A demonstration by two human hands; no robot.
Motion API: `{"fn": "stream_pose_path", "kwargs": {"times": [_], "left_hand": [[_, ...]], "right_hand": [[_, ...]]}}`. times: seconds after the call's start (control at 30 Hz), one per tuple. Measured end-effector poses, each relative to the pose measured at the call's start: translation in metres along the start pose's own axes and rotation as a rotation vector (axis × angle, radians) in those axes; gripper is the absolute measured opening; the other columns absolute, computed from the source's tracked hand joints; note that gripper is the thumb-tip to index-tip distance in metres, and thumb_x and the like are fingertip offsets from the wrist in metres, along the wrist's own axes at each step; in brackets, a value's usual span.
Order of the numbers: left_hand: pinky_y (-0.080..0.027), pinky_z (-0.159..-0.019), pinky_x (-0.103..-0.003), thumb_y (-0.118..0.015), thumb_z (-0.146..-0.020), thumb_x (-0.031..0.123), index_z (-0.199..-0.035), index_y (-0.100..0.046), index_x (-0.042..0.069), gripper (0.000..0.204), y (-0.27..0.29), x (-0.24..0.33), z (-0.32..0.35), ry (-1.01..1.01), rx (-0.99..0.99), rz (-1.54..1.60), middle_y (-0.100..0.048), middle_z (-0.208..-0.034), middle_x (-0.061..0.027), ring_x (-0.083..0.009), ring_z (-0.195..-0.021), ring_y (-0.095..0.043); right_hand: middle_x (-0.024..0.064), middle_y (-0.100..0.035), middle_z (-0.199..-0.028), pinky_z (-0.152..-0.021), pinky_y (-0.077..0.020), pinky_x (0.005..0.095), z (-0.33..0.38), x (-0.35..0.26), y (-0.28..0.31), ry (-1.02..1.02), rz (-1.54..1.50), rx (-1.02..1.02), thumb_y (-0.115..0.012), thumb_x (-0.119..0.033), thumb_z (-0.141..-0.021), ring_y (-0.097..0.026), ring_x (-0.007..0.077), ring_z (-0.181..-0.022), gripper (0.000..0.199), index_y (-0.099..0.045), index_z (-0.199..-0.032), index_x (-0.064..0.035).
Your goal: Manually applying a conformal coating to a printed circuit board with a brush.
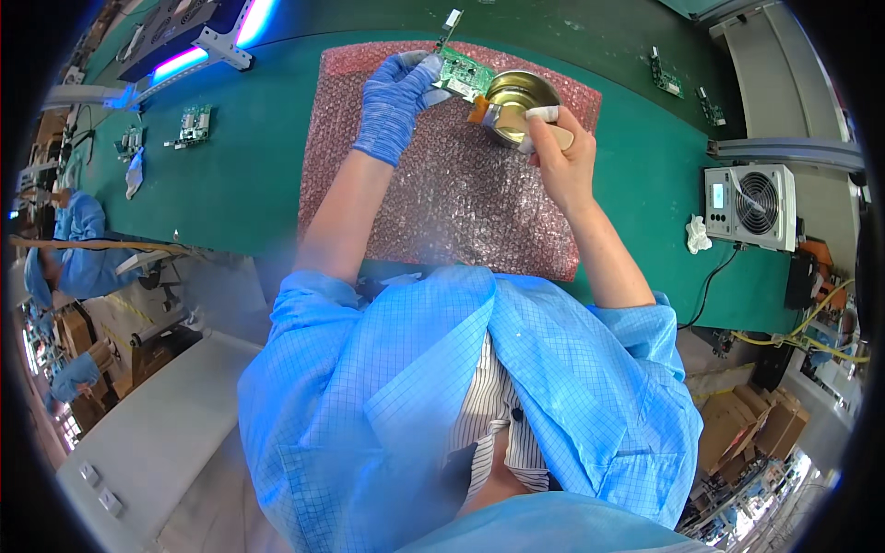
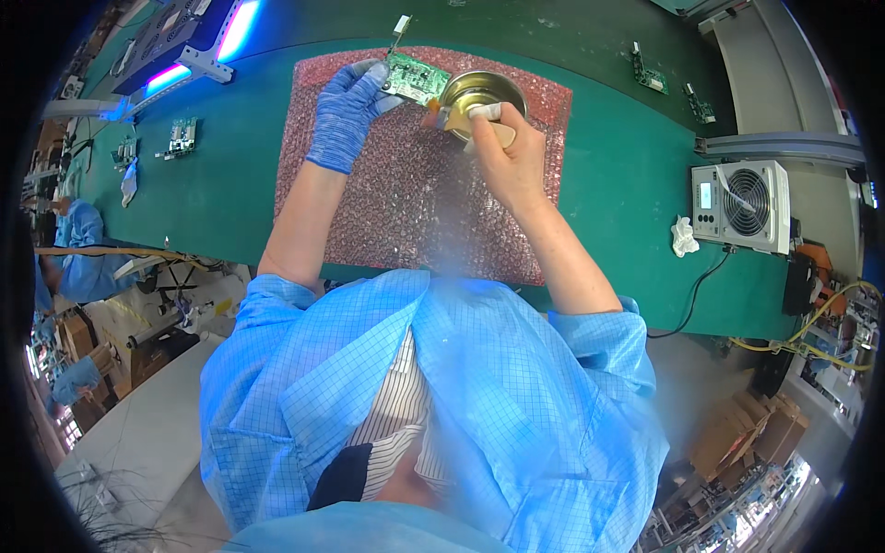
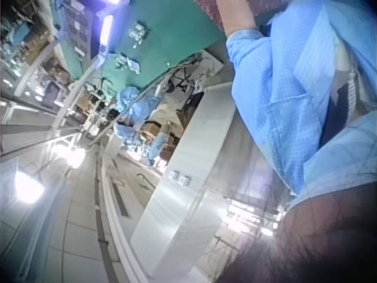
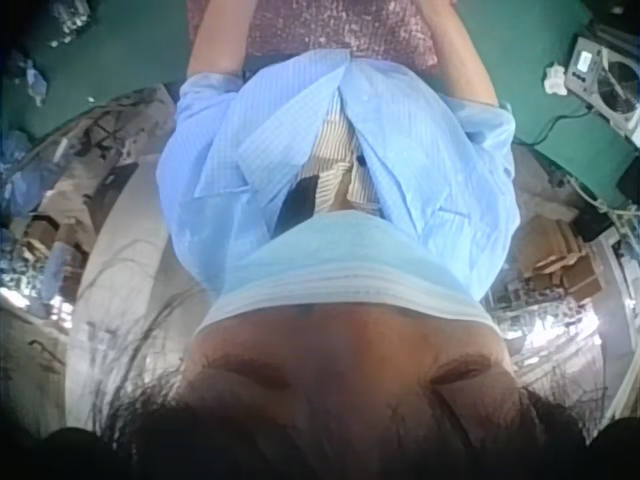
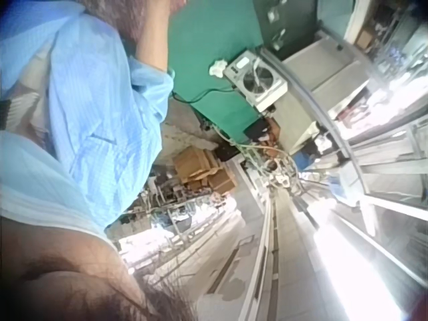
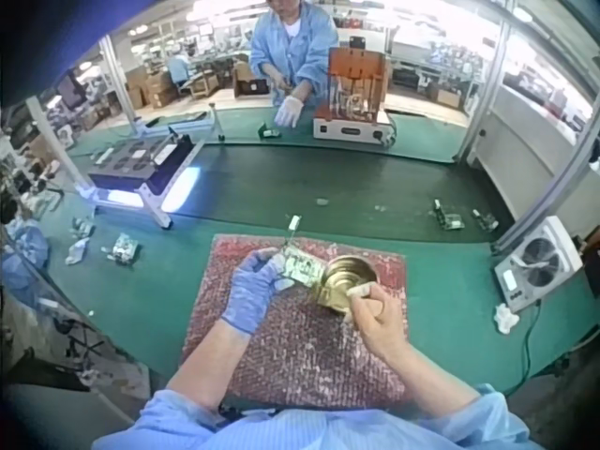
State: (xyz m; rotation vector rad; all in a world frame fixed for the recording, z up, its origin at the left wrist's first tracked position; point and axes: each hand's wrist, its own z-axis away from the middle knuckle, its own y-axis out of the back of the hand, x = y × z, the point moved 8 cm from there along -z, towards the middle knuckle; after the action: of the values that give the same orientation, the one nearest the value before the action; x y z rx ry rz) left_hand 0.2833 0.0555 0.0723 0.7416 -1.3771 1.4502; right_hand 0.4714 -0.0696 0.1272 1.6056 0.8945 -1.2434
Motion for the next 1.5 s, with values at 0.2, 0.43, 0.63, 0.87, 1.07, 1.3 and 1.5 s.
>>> {"fn": "stream_pose_path", "kwargs": {"times": [0.2,0.43,0.63,0.87,1.07,1.3,1.5], "left_hand": [[-0.059,-0.064,-0.028,-0.066,-0.081,0.011,-0.096,-0.056,0.001,0.021,-0.004,0.001,-0.007,0.001,0.021,-0.003,-0.061,-0.090,-0.0092,-0.0165,-0.078,-0.063],[-0.057,-0.062,-0.029,-0.066,-0.081,0.013,-0.098,-0.057,0.004,0.021,0.021,0.000,-0.068,-0.034,0.072,0.079,-0.062,-0.089,-0.0077,-0.0160,-0.074,-0.062],[-0.054,-0.054,-0.030,-0.070,-0.077,0.019,-0.094,-0.058,0.003,0.027,0.095,0.013,-0.147,-0.039,0.412,-0.218,-0.062,-0.082,-0.0089,-0.0164,-0.064,-0.060],[-0.050,-0.046,-0.032,-0.069,-0.074,0.016,-0.096,-0.053,-0.002,0.032,0.222,0.000,-0.230,-0.300,0.842,0.141,-0.060,-0.084,-0.0138,-0.0204,-0.061,-0.059],[-0.050,-0.057,-0.035,-0.065,-0.076,0.017,-0.102,-0.051,0.005,0.032,0.168,0.026,-0.279,-0.620,0.435,-0.798,-0.056,-0.088,-0.0079,-0.0196,-0.082,-0.055],[-0.043,-0.092,-0.036,-0.068,-0.072,0.043,-0.113,-0.057,0.003,0.058,-0.193,-0.030,-0.248,-0.185,-0.156,-0.931,-0.060,-0.111,-0.0160,-0.0303,-0.104,-0.056],[-0.039,-0.096,-0.038,-0.062,-0.077,0.050,-0.124,-0.050,0.011,0.062,-0.358,-0.124,-0.187,-0.140,-0.641,-1.357,-0.055,-0.120,-0.0174,-0.0300,-0.113,-0.051]], "right_hand": [[0.0005,-0.059,-0.065,-0.045,-0.0395,0.0178,-0.008,0.005,-0.002,0.007,0.023,-0.008,-0.056,-0.017,-0.088,-0.051,0.0036,-0.052,0.015,-0.060,-0.089,-0.0029],[0.0010,-0.059,-0.067,-0.046,-0.0403,0.0182,-0.013,0.001,0.015,0.018,-0.062,0.019,-0.055,-0.017,-0.089,-0.052,0.0044,-0.054,0.017,-0.059,-0.091,-0.0011],[0.0010,-0.059,-0.067,-0.046,-0.0391,0.0178,-0.002,0.022,0.066,0.014,-0.136,0.253,-0.054,-0.014,-0.089,-0.051,0.0040,-0.054,0.014,-0.059,-0.091,-0.0014],[0.0025,-0.059,-0.068,-0.045,-0.0377,0.0183,0.014,0.046,0.113,-0.041,-0.149,0.409,-0.052,-0.015,-0.090,-0.049,0.0050,-0.051,0.015,-0.058,-0.093,-0.0009],[0.0035,-0.057,-0.066,-0.046,-0.0374,0.0187,0.005,0.054,0.139,-0.045,-0.233,0.471,-0.051,-0.015,-0.090,-0.049,0.0063,-0.051,0.016,-0.057,-0.094,-0.0004],[0.0047,-0.057,-0.067,-0.046,-0.0357,0.0188,0.031,0.080,0.202,-0.075,-0.201,0.744,-0.050,-0.016,-0.091,-0.047,0.0070,-0.050,0.019,-0.057,-0.095,0.0007],[0.0046,-0.057,-0.067,-0.045,-0.0348,0.0184,0.050,0.101,0.235,-0.127,-0.262,0.845,-0.051,-0.015,-0.091,-0.046,0.0071,-0.049,0.018,-0.057,-0.094,0.0013]]}}
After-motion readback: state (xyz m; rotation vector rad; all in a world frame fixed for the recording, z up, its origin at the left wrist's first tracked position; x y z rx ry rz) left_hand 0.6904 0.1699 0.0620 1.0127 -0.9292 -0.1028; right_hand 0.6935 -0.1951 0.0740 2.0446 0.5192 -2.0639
